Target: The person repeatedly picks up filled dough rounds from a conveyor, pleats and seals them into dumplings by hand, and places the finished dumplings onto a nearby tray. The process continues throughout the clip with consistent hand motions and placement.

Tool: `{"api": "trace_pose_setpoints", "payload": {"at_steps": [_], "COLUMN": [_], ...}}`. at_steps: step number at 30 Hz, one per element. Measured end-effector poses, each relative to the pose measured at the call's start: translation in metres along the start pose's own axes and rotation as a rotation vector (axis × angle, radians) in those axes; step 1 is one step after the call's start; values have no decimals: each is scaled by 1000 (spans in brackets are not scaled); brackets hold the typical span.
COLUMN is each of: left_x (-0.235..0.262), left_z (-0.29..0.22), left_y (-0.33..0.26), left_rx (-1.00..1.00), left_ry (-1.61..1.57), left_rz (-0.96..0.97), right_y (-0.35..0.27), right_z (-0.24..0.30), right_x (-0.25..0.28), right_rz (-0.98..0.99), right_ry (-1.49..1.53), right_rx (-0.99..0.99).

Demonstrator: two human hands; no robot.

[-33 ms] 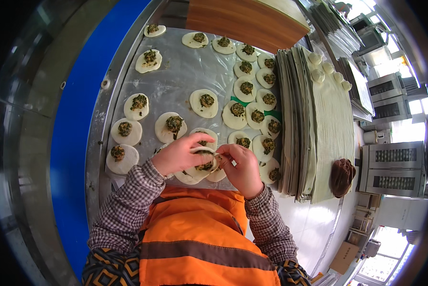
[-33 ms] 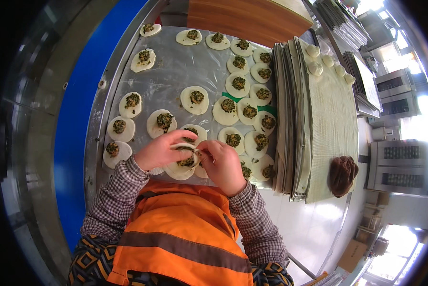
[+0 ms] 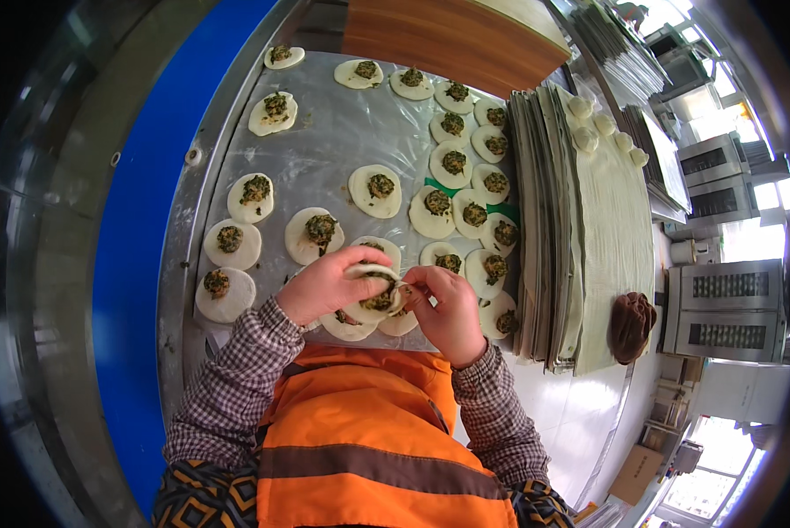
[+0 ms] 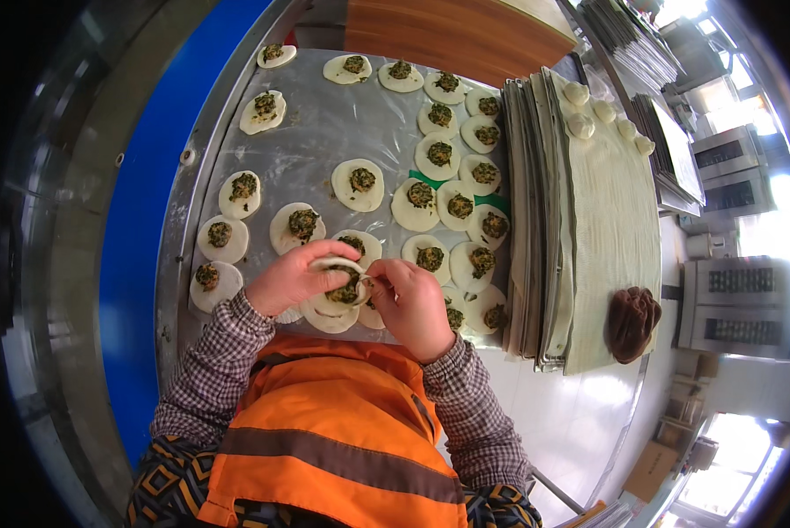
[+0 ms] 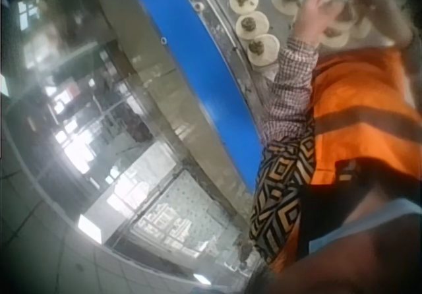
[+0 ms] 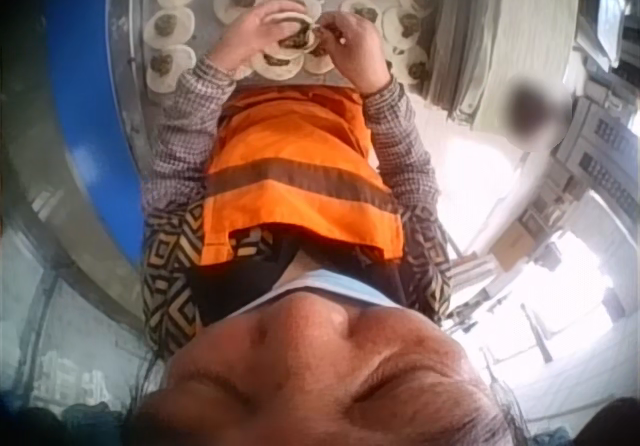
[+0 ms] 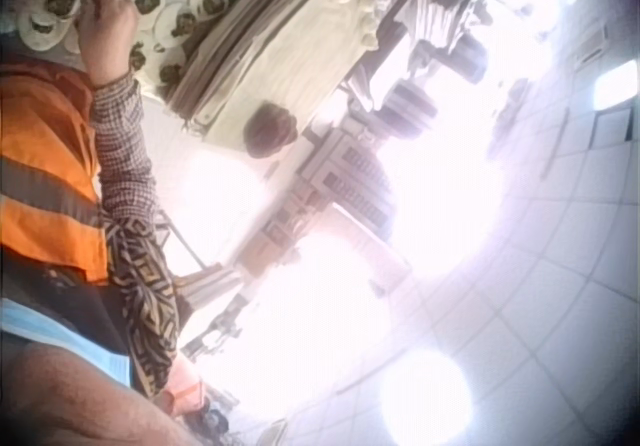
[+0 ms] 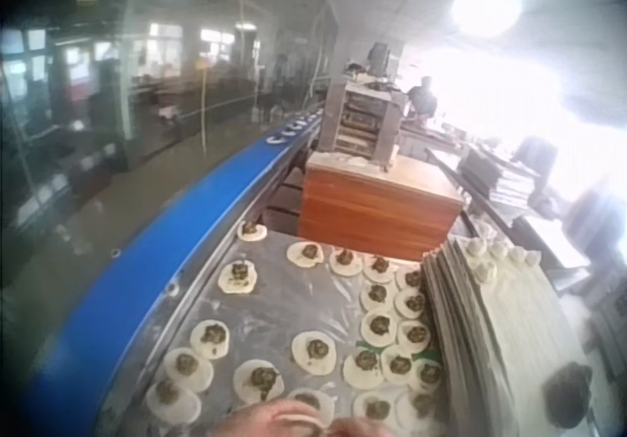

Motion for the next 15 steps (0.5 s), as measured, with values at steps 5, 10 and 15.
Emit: {"api": "trace_pose_setpoints", "payload": {"at_steps": [5,10,15], "left_x": [0,-2,-3], "left_z": [13,-1,-2], "left_y": [0,5,7], "left_rx": [43,73,51], "left_ry": [-2,274,282], "left_rz": [-125,-17,35], "right_y": [-1,2,2], "right_z": [-21,4,-14], "right_x": [-10,-3,-9], "right_rz": [3,-15,81], "right_ry": [505,-23,242], "right_rx": [-188,99,-79]}}
Point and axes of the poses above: each hand's wrist, its own y-axis towards the middle knuckle, its own x-axis out of the back of the hand, z = x × y, the point moved 7 cm from there along y, towards the middle knuckle, and after that the axes turned 14 degrees about z, right-handed, at the moved point
